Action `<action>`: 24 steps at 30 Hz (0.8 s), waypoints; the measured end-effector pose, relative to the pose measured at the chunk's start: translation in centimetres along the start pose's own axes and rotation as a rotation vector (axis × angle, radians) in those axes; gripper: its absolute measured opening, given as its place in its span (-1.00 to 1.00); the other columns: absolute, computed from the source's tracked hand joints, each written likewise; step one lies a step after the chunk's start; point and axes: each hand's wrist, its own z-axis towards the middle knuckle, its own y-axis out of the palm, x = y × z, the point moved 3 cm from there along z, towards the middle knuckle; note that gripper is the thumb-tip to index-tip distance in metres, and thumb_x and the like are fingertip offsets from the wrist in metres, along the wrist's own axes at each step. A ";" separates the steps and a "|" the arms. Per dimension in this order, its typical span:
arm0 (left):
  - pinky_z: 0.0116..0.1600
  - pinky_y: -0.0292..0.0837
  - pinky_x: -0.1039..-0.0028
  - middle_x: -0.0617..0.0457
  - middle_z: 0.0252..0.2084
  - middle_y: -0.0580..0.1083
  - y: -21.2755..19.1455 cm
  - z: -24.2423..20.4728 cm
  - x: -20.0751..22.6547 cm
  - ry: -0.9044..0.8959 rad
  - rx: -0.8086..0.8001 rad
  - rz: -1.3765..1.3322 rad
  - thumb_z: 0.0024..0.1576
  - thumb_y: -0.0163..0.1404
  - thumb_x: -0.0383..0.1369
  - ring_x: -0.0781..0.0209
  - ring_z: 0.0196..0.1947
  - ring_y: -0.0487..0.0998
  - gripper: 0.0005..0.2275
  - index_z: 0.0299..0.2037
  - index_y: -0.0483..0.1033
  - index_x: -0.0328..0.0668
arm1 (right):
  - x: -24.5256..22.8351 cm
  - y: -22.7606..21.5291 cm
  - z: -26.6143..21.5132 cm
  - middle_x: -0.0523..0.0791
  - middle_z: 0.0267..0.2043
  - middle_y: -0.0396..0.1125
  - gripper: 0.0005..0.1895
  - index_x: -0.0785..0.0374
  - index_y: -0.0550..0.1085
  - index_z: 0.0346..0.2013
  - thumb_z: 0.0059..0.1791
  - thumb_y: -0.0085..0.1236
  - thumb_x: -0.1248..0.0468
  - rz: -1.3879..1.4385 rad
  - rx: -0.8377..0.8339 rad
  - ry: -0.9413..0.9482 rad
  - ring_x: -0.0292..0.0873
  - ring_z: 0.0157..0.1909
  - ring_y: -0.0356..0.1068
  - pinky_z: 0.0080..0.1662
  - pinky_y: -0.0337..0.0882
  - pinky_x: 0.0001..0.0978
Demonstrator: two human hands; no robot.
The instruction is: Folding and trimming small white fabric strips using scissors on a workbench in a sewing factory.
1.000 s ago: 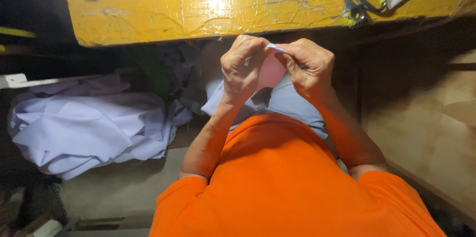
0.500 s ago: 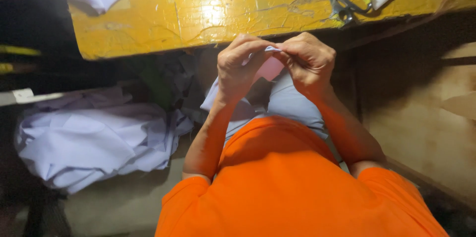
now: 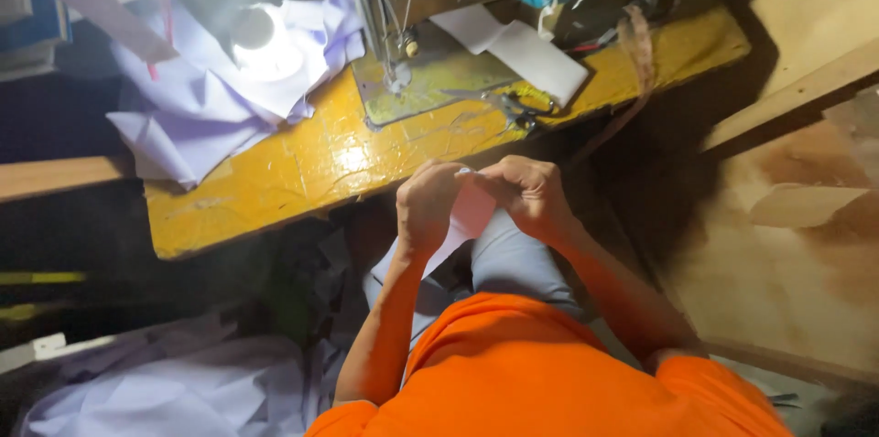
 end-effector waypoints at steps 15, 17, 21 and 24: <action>-0.04 0.48 0.37 -0.06 -0.31 0.61 -1.1 1.0 -2.5 -0.101 0.082 -0.025 0.26 0.04 -0.51 0.26 -0.28 0.59 -0.89 -0.11 0.65 -0.25 | 21.3 1.4 8.2 0.04 -0.15 0.39 -0.60 0.38 0.47 0.06 0.11 0.06 0.11 -1.027 -0.236 -0.082 0.10 -0.04 0.43 -0.04 0.42 0.10; -0.03 0.49 0.33 -0.10 -0.29 0.61 -1.5 2.0 -0.9 -0.107 0.072 -0.044 0.24 0.04 -0.50 0.29 -0.24 0.55 -0.88 -0.10 0.63 -0.27 | 23.8 2.2 8.5 0.00 -0.19 0.33 -0.72 0.32 0.46 -0.10 0.08 0.11 0.14 -1.025 -0.215 -0.122 0.08 -0.05 0.39 -0.04 0.41 0.07; -0.02 0.48 0.46 -0.01 -0.30 0.60 -2.1 5.4 -1.6 -0.268 0.139 -0.199 0.29 0.08 -0.33 0.37 -0.26 0.47 -0.84 -0.15 0.66 -0.25 | 23.9 2.6 8.8 0.02 -0.24 0.28 -0.79 0.29 0.39 -0.29 0.07 0.17 0.22 -0.964 -0.230 -0.164 0.14 -0.12 0.38 -0.11 0.45 0.04; -0.24 0.45 0.62 0.13 -0.30 0.60 -2.8 6.5 -7.2 -0.446 0.113 -0.393 0.21 0.11 -0.21 0.40 -0.31 0.57 -0.77 -0.14 0.64 -0.21 | 20.1 1.1 8.8 0.05 -0.22 0.30 -0.71 0.30 0.35 -0.23 0.08 0.31 0.22 -0.906 -0.182 -0.086 0.15 -0.33 0.34 -0.40 0.31 0.06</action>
